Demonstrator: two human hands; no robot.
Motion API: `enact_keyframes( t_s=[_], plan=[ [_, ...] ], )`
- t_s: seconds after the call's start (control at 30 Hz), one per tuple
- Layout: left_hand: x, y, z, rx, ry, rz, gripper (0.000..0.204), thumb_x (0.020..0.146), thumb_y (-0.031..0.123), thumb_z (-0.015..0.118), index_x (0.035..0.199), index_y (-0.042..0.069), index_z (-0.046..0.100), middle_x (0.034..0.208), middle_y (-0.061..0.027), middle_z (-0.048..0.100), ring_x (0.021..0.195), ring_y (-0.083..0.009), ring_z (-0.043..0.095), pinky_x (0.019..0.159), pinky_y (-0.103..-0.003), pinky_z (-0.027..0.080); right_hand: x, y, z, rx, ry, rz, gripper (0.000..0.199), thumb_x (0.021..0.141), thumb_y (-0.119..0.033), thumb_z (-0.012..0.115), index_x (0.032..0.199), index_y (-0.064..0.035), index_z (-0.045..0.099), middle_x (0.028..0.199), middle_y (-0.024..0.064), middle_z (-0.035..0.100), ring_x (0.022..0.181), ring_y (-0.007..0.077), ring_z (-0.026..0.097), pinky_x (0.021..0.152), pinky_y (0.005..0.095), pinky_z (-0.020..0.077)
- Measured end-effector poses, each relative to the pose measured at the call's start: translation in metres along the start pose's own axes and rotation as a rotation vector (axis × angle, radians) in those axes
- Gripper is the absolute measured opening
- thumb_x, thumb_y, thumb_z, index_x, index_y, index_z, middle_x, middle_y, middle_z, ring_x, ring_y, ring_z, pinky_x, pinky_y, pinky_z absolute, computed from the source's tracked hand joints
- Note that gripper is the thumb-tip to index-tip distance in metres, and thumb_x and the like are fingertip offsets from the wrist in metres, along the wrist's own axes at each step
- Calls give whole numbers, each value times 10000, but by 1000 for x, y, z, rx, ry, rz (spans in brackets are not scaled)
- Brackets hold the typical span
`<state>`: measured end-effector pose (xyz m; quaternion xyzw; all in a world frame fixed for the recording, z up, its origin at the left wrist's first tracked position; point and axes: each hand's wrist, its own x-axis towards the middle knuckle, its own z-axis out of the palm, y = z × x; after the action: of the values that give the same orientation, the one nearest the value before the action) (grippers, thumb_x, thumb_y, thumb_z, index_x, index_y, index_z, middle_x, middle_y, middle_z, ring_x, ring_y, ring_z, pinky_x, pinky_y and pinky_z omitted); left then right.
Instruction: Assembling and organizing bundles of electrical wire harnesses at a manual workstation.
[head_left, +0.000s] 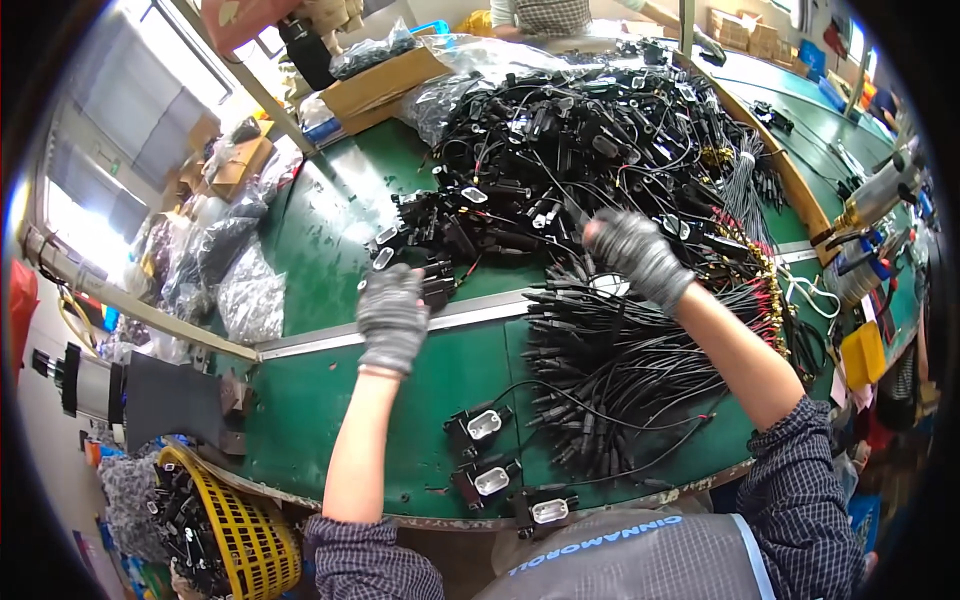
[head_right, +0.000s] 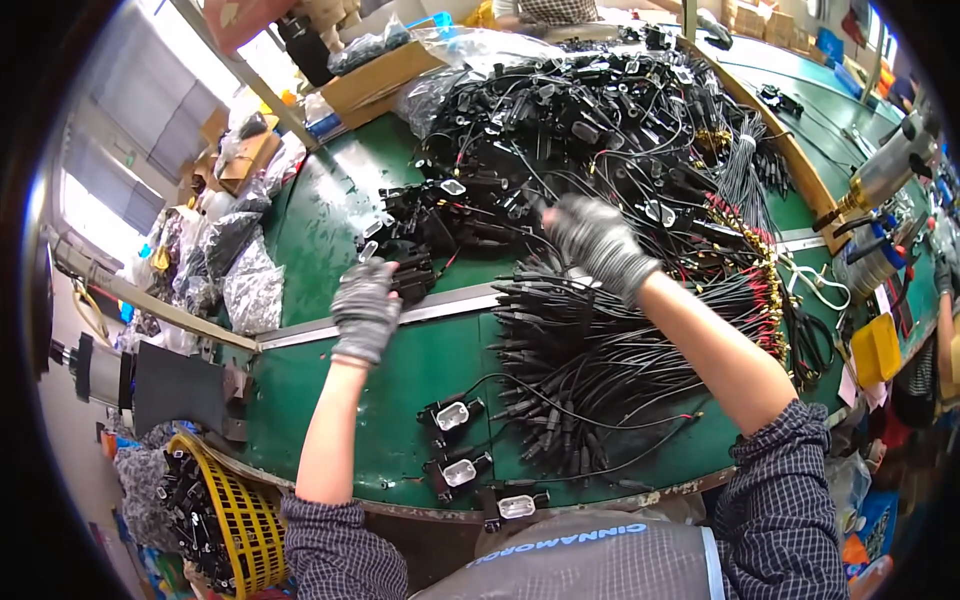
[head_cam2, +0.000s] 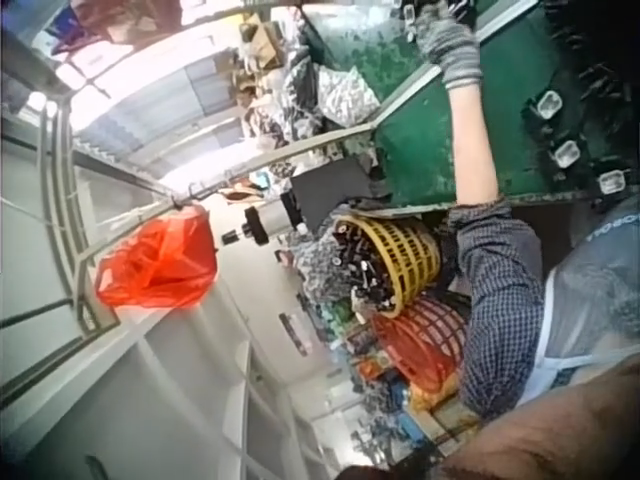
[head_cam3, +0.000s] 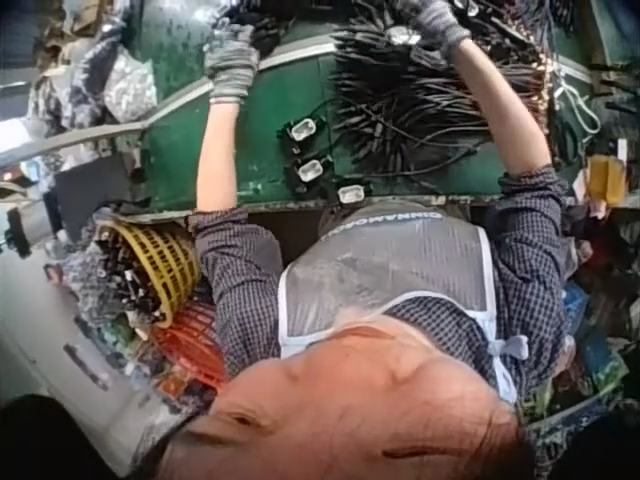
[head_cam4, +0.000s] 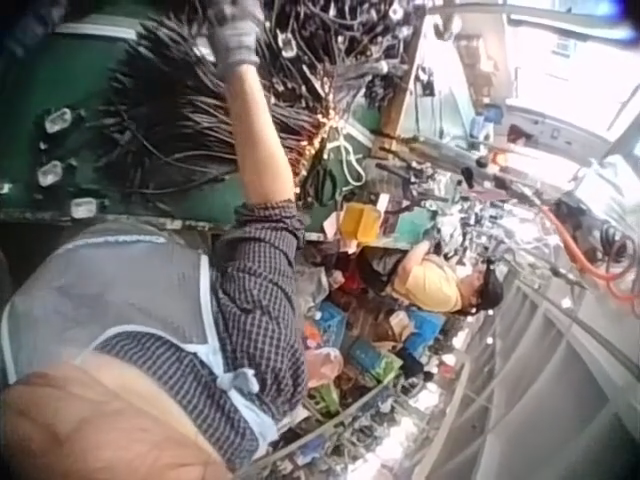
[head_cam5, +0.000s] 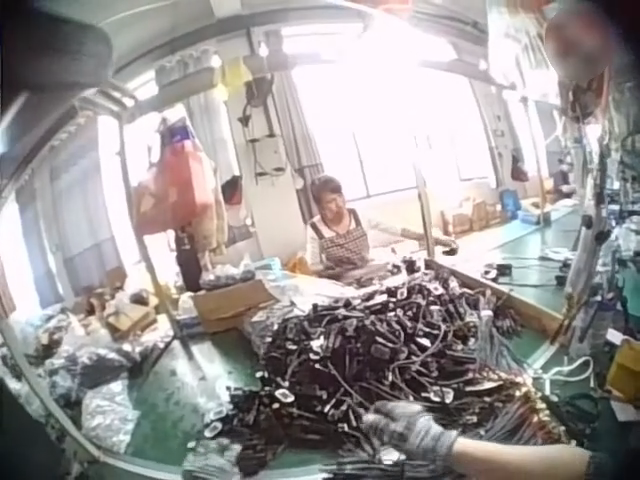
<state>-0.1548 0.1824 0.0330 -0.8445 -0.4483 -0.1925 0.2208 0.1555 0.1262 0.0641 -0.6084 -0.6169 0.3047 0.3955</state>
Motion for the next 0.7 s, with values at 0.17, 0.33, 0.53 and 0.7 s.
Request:
enact_keyframes(
  t_s=[0.17, 0.33, 0.53, 0.7],
  plan=[
    [6, 6, 34, 304, -369, -94, 233, 754, 163, 529, 977, 156, 599, 982, -42, 574, 968, -225, 520, 943, -421, 331, -43, -86, -119, -285, 563, -367, 293, 856, -308, 532, 961, -37, 573, 807, 82, 611, 692, 134, 605, 552, 204, 480],
    [-20, -12, 24, 40, -176, 23, 350, 630, 121, 621, 976, 163, 590, 1005, -33, 564, 898, -262, 528, 869, -397, 375, -152, -102, -214, 223, 963, -593, 263, 889, -148, 469, 1104, -5, 522, 958, 98, 598, 813, 169, 595, 646, 211, 495],
    [-40, 7, -18, -232, -123, 89, 346, 634, 96, 622, 972, 156, 581, 951, -51, 559, 864, -292, 525, 743, -392, 438, -227, -134, -225, 561, 295, -212, 253, 874, -118, 492, 1097, -3, 528, 977, 102, 599, 839, 192, 596, 654, 241, 500],
    [-86, 29, -38, -288, -265, -28, 218, 724, 86, 571, 937, 132, 568, 869, -98, 560, 822, -310, 533, 688, -397, 446, -156, -102, -106, -534, 79, -301, 132, 850, -197, 524, 876, -69, 512, 655, 76, 520, 559, 196, 528, 507, 308, 411]
  ],
)
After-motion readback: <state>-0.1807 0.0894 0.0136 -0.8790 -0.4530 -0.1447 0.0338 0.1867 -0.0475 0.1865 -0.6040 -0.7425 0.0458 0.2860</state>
